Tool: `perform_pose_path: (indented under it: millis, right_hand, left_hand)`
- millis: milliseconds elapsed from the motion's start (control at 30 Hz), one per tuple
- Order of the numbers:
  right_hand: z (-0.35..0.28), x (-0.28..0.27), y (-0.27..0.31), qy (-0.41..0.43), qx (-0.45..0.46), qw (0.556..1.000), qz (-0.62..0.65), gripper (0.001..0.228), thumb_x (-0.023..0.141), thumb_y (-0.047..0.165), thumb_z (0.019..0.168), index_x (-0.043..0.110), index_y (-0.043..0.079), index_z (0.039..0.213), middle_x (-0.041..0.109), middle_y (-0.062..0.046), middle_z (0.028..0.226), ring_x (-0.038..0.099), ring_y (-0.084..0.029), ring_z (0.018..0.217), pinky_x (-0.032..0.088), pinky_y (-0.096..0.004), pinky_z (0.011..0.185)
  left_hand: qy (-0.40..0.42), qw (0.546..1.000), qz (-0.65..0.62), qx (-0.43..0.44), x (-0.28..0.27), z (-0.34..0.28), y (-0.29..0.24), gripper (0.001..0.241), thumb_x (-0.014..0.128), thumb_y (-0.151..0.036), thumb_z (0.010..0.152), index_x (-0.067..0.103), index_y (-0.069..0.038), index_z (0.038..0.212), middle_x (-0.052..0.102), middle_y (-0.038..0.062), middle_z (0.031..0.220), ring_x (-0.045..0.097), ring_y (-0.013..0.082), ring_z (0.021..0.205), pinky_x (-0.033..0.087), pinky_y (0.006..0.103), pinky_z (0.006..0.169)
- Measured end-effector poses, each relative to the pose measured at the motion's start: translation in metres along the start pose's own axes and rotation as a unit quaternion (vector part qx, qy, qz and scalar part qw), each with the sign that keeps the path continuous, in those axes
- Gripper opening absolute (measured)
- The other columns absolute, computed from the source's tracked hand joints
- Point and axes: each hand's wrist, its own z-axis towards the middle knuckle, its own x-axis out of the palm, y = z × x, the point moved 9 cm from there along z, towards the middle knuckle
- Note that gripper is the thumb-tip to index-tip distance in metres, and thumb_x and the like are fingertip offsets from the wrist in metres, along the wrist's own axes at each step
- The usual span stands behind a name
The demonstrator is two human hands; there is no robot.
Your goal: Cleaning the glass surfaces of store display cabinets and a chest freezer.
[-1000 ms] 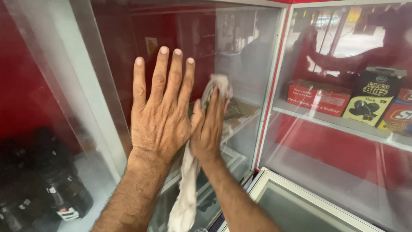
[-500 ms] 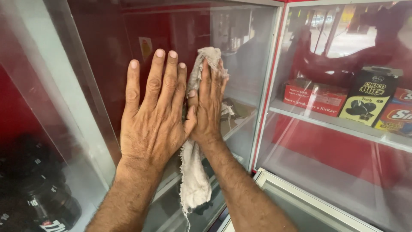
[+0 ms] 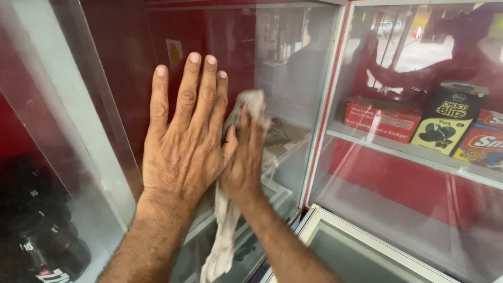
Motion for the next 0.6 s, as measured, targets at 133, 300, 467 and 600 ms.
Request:
perform_pose_path:
  millis: [133, 300, 467, 600]
  right_hand:
    - [0.053, -0.015, -0.015, -0.028, 0.017, 0.999, 0.04, 0.065, 0.018, 0.042, 0.115, 0.01, 0.004, 0.167, 0.016, -0.024, 0.175, 0.012, -0.042, 0.164, 0.004, -0.06, 0.134]
    - [0.041, -0.013, -0.036, -0.074, 0.086, 0.99, 0.084, 0.068, 0.018, 0.045, 0.113, 0.011, 0.005, 0.167, 0.015, -0.022, 0.176, 0.009, -0.04, 0.165, 0.001, -0.059, 0.134]
    - [-0.011, -0.006, -0.003, -0.057, 0.089, 0.991, 0.082, 0.066, 0.016, 0.04, 0.115, 0.01, -0.002, 0.166, 0.011, -0.025, 0.175, 0.008, -0.042, 0.165, 0.003, -0.06, 0.134]
    - [-0.015, 0.007, -0.003, 0.008, 0.021, 1.0, 0.014, 0.061, 0.02, 0.038, 0.115, 0.019, 0.002, 0.164, 0.012, -0.026, 0.176, 0.007, -0.043, 0.165, 0.005, -0.059, 0.135]
  left_hand:
    - [0.004, 1.0, -0.001, -0.002, 0.004, 0.0, 0.0, 0.075, 0.049, -0.056, 0.103, 0.049, -0.01, 0.161, 0.035, 0.013, 0.17, 0.022, 0.0267, 0.159, 0.014, 0.0533, 0.13]
    - [-0.004, 1.0, 0.002, -0.007, 0.001, -0.003, 0.0, 0.071, 0.049, -0.053, 0.107, 0.049, -0.009, 0.162, 0.035, 0.013, 0.171, 0.023, 0.0267, 0.16, 0.014, 0.0536, 0.131]
    - [-0.012, 1.0, 0.018, -0.001, -0.001, -0.002, 0.003, 0.07, 0.046, -0.052, 0.105, 0.048, -0.01, 0.161, 0.035, 0.013, 0.168, 0.023, 0.027, 0.158, 0.014, 0.0533, 0.129]
    - [-0.026, 0.999, 0.042, -0.002, 0.0, -0.005, 0.0, 0.069, 0.045, -0.055, 0.107, 0.048, -0.011, 0.161, 0.036, 0.012, 0.168, 0.022, 0.0275, 0.157, 0.013, 0.0537, 0.129]
